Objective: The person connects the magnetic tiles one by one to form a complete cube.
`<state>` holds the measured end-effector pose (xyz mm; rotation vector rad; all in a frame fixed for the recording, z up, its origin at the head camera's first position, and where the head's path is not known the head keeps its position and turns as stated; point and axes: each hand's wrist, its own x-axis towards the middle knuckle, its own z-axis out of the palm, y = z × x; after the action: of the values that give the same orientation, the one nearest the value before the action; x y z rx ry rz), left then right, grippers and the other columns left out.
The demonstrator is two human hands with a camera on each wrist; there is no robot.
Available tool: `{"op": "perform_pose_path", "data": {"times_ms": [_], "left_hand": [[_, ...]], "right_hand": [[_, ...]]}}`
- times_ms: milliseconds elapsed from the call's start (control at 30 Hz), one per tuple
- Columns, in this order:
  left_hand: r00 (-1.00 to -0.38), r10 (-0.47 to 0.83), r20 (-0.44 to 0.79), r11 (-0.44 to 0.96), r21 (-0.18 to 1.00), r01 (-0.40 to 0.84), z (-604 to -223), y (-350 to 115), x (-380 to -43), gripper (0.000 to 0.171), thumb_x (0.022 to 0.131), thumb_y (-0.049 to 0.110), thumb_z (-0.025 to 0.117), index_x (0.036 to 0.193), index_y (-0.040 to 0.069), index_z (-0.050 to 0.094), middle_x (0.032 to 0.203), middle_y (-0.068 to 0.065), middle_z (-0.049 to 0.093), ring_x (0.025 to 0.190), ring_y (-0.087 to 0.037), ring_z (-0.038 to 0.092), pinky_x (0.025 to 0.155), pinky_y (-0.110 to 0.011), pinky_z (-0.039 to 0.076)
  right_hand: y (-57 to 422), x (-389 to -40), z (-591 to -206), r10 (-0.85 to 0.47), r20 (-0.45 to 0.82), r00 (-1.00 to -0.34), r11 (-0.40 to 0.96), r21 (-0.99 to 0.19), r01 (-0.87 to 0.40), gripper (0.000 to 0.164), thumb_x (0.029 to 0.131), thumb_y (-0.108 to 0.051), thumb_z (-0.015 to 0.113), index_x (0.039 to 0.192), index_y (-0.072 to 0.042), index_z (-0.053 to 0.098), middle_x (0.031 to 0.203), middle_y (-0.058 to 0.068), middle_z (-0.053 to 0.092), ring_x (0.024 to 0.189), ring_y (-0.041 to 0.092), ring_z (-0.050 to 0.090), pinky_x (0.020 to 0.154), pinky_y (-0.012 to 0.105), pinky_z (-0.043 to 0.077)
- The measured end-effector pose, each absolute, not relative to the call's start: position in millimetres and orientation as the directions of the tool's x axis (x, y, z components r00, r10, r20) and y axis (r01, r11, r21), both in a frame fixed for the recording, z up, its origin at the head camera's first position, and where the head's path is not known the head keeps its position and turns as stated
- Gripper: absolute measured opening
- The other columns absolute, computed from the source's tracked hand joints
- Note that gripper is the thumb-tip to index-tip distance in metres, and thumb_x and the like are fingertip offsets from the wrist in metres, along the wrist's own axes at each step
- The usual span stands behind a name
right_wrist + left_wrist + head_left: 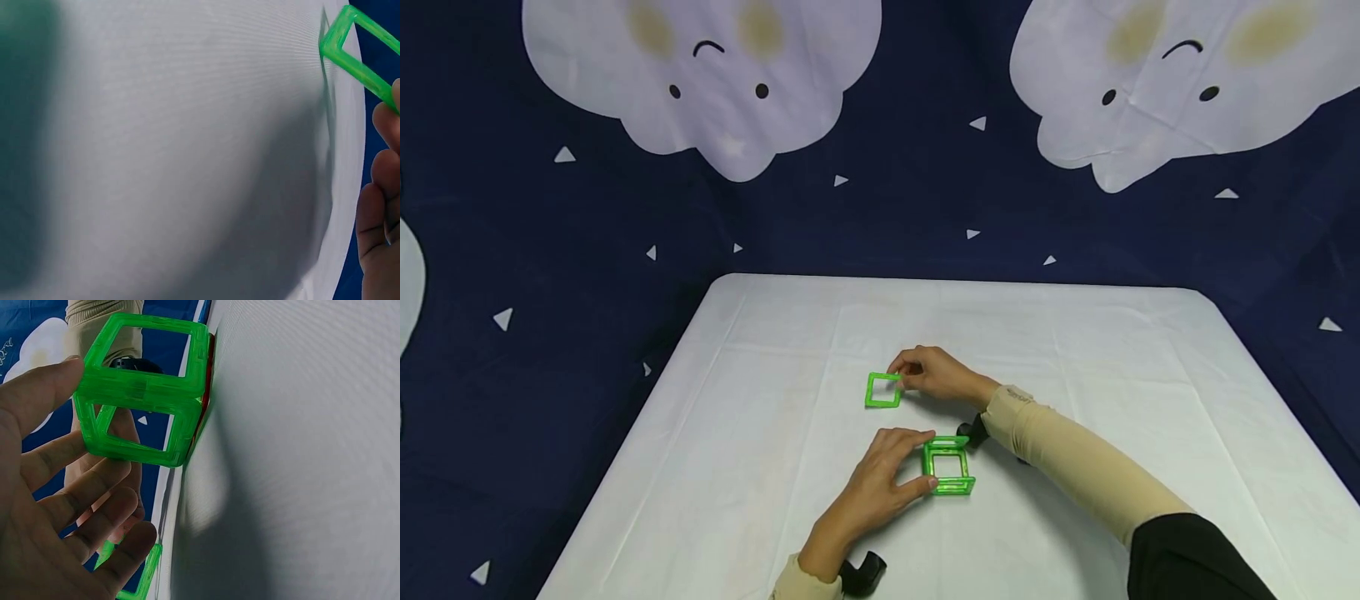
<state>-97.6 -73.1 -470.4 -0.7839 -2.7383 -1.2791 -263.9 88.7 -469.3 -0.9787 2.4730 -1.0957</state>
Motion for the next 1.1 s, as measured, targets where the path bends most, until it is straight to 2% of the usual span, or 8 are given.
{"op": "perform_pose_path", "data": {"times_ms": [200,533,700,967,1100], "left_hand": [[-0.870,0.435,0.233,0.532,0.713,0.457,-471.6,-72.7,-97.0,0.054,0.084,0.036,0.068,0.133,0.017,0.053,0.126,0.005,0.057,0.117,-0.013,0.046,0.099,-0.037,0.042],[-0.878,0.429,0.214,0.525,0.731,0.435,-470.9,-72.9,-95.6,0.054,0.085,0.036,0.068,0.133,0.018,0.053,0.127,0.005,0.056,0.118,-0.014,0.046,0.099,-0.038,0.042],[-0.875,0.433,0.217,0.521,0.732,0.439,-471.1,-72.2,-95.5,0.054,0.085,0.036,0.068,0.133,0.017,0.053,0.127,0.005,0.056,0.117,-0.013,0.046,0.100,-0.037,0.041],[-0.878,0.422,0.224,0.537,0.719,0.442,-471.2,-71.5,-95.3,0.055,0.084,0.036,0.069,0.134,0.018,0.053,0.127,0.005,0.056,0.117,-0.013,0.046,0.098,-0.038,0.042],[-0.882,0.417,0.221,0.539,0.721,0.435,-471.9,-71.1,-95.6,0.055,0.084,0.037,0.068,0.134,0.019,0.053,0.127,0.006,0.056,0.117,-0.013,0.046,0.098,-0.038,0.043]], "right_hand": [[94.1,-259.6,-461.2,-0.639,0.069,-0.766,0.483,-0.738,-0.470,0.013,0.087,-0.020,0.067,0.100,-0.020,0.069,0.092,-0.005,0.065,0.079,0.011,0.053,0.069,0.026,0.046],[107.0,-250.9,-451.8,-0.579,0.112,-0.807,0.473,-0.761,-0.445,0.010,0.087,-0.019,0.067,0.097,-0.019,0.069,0.091,-0.003,0.065,0.084,0.013,0.055,0.077,0.029,0.047],[115.6,-242.6,-449.7,-0.525,0.123,-0.842,0.465,-0.788,-0.405,0.009,0.086,-0.021,0.068,0.095,-0.018,0.068,0.092,-0.001,0.063,0.084,0.014,0.056,0.077,0.031,0.047],[129.8,-229.0,-443.6,-0.440,0.126,-0.889,0.462,-0.817,-0.345,0.017,0.086,-0.023,0.069,0.095,-0.009,0.069,0.090,0.001,0.062,0.084,0.017,0.056,0.076,0.034,0.046],[139.1,-222.1,-442.6,-0.411,0.126,-0.903,0.462,-0.825,-0.326,0.020,0.086,-0.026,0.068,0.096,-0.009,0.069,0.089,0.000,0.063,0.083,0.018,0.056,0.075,0.036,0.045]]}}
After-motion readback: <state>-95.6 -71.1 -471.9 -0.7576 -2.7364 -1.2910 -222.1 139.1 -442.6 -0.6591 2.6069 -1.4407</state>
